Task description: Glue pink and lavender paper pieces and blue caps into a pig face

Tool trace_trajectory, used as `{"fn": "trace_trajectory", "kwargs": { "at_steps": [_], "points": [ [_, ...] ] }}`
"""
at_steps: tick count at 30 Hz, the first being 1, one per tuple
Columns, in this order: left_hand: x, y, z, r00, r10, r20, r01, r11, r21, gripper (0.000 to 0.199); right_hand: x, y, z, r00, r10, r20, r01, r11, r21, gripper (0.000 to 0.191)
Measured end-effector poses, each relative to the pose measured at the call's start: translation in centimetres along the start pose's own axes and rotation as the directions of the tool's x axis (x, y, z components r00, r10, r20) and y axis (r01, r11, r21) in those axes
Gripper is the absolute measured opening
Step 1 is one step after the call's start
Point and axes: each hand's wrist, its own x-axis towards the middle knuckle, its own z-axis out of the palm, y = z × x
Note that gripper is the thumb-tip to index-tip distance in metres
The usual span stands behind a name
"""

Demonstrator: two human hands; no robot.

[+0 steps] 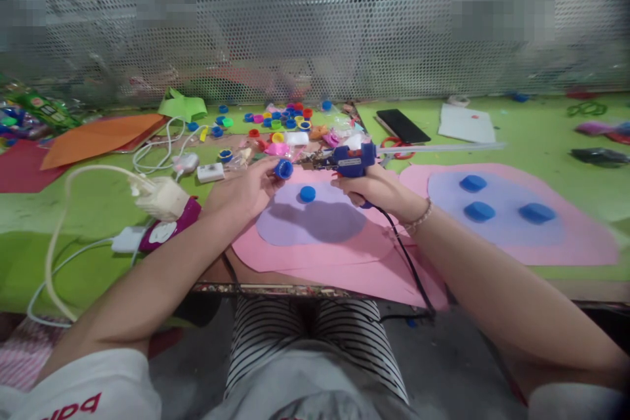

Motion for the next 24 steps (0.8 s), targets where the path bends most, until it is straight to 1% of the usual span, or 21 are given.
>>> {"fn": "trace_trajectory", "kwargs": {
  "at_steps": [4,9,17,24],
  "points": [
    [0.6,-0.4,-1.0,0.999,0.035,0.002,-0.035,0.999,0.013,0.021,0.0,-0.1,0.0,1.000,-0.014,0.002,0.014,1.000,-0.017,0.035],
    [0.4,-0.5,-0.8,0.998,0.061,0.005,-0.061,0.998,0.035,0.017,0.0,0.1,-0.1,0.999,-0.043,0.006,0.043,0.999,-0.009,0.033],
    [0.6,-0.7,-1.3,0.987,0.137,0.080,-0.144,0.986,0.086,0.012,0.0,0.2,-0.1,0.998,-0.058,0.017,0.058,0.998,-0.008,0.031],
    [-0.2,-0.4,0.0,0.988,0.130,0.086,-0.143,0.975,0.168,0.011,-0.1,0.1,-0.2,0.998,-0.056,0.019,0.057,0.998,-0.030,0.032]
  ]
}}
